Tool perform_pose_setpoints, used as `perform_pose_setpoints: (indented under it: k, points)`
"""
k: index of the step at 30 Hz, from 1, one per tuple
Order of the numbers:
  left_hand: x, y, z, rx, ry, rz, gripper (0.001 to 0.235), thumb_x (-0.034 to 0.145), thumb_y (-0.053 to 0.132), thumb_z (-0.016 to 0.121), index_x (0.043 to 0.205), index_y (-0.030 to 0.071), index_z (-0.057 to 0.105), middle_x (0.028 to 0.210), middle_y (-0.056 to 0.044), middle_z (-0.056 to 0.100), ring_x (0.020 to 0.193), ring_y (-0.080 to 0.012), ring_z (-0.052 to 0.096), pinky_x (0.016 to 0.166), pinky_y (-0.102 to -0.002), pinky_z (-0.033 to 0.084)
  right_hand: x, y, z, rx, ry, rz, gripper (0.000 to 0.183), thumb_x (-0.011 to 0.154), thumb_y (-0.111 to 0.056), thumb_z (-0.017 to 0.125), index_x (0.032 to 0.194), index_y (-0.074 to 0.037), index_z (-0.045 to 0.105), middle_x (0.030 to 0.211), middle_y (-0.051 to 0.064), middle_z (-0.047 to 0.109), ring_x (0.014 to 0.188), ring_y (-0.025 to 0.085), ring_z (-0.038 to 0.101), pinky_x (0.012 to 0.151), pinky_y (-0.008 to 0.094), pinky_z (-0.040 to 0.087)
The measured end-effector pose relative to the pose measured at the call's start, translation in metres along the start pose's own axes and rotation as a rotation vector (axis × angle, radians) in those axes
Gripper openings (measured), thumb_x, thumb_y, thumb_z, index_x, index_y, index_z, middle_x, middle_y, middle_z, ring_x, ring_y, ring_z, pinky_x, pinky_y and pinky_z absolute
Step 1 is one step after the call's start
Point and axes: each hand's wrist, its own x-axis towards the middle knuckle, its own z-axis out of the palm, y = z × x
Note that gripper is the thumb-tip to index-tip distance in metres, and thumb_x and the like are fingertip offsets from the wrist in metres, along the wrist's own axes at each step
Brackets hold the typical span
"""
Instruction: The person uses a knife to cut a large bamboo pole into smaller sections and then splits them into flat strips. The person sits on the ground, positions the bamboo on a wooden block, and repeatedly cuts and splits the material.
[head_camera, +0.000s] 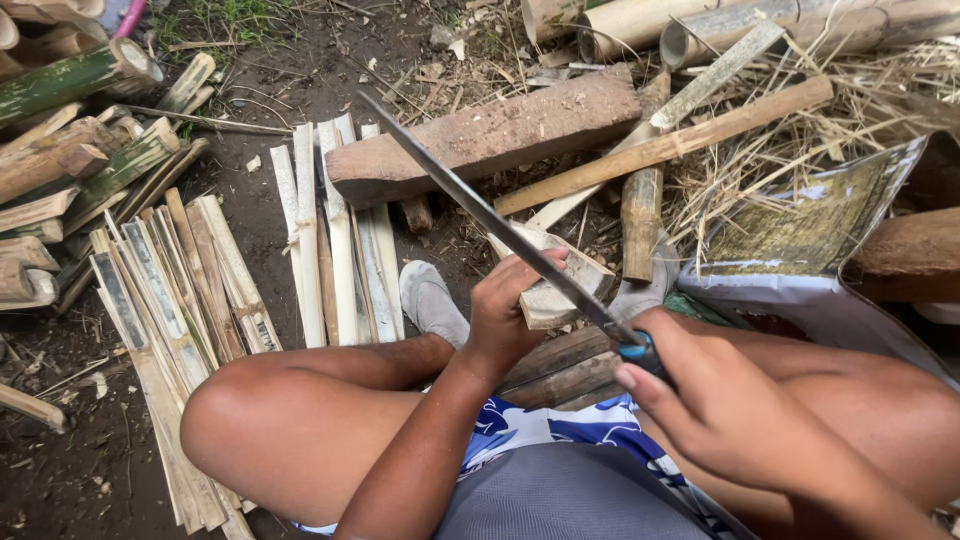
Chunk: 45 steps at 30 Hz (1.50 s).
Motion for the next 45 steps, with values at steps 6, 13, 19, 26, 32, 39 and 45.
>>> perform_pose_setpoints:
  k: [6, 13, 19, 26, 32, 39, 45]
  points:
    - [-0.005, 0.007, 0.006, 0.014, 0.027, -0.027, 0.04, 0.082, 0.009, 0.087, 0.119, 0.004, 0.071, 0.12, -0.011, 0.074, 0.117, -0.0275, 0.073, 0.102, -0.038, 0.059, -0.014, 0.024, 0.018, 0.886, -0.151, 0.286, 0.025, 0.101, -0.025, 0.056, 0.112, -0.002, 0.056, 0.065, 0.003, 0.054, 0.046, 0.009, 0.049, 0.04, 0.027, 0.039]
    - [-0.003, -0.002, 0.007, 0.098, -0.02, -0.006, 0.048, 0.08, 0.008, 0.086, 0.124, 0.007, 0.066, 0.127, -0.012, 0.073, 0.122, -0.0286, 0.071, 0.108, -0.039, 0.056, -0.011, 0.021, 0.062, -0.119, 0.44, -0.167, 0.033, 0.089, -0.015, 0.069, 0.113, -0.001, 0.05, 0.072, 0.018, 0.068, 0.061, 0.038, 0.068, 0.052, 0.044, 0.054]
    - [0.052, 0.044, -0.069, 0.449, -0.131, -0.002, 0.054, 0.08, -0.014, 0.055, 0.13, 0.003, 0.062, 0.132, -0.02, 0.068, 0.124, -0.0358, 0.065, 0.109, -0.044, 0.052, 0.005, 0.034, 0.057, -0.149, 0.46, -0.189, 0.035, 0.086, -0.014, 0.071, 0.111, 0.0, 0.05, 0.071, 0.022, 0.068, 0.064, 0.044, 0.068, 0.052, 0.05, 0.053]
    - [0.181, 0.12, -0.087, 0.817, -0.152, 0.156, 0.023, 0.111, 0.021, 0.055, 0.121, 0.004, 0.068, 0.123, -0.016, 0.069, 0.118, -0.0315, 0.065, 0.105, -0.042, 0.051, 0.021, 0.01, 0.037, -0.12, 0.429, -0.155, 0.032, 0.086, -0.014, 0.069, 0.108, -0.001, 0.05, 0.07, 0.023, 0.068, 0.064, 0.046, 0.068, 0.05, 0.051, 0.052]
    - [0.25, 0.035, -0.033, 0.856, -0.26, 0.288, 0.036, 0.103, 0.044, 0.062, 0.099, 0.009, 0.071, 0.088, -0.014, 0.072, 0.083, -0.0386, 0.068, 0.073, -0.054, 0.051, 0.051, -0.005, 0.023, -0.224, 0.454, 0.0, 0.026, 0.096, -0.022, 0.066, 0.107, -0.003, 0.052, 0.067, 0.026, 0.065, 0.063, 0.047, 0.067, 0.052, 0.052, 0.051]
    - [0.266, -0.038, -0.027, 0.949, -0.266, 0.375, 0.047, 0.098, 0.05, 0.055, 0.1, 0.006, 0.071, 0.093, -0.015, 0.072, 0.092, -0.0363, 0.067, 0.086, -0.056, 0.042, 0.064, 0.056, 0.039, -0.192, 0.503, -0.145, 0.03, 0.094, -0.02, 0.065, 0.11, 0.001, 0.05, 0.067, 0.027, 0.065, 0.062, 0.049, 0.066, 0.052, 0.054, 0.05]
    - [0.212, -0.054, -0.023, 1.13, -0.512, 0.089, 0.059, 0.094, 0.057, 0.048, 0.099, 0.003, 0.072, 0.099, -0.017, 0.072, 0.102, -0.0354, 0.066, 0.101, -0.06, 0.033, 0.119, 0.069, 0.071, -0.205, 0.463, -0.119, 0.029, 0.098, -0.024, 0.066, 0.102, 0.0, 0.051, 0.069, 0.027, 0.065, 0.063, 0.046, 0.069, 0.055, 0.051, 0.053]
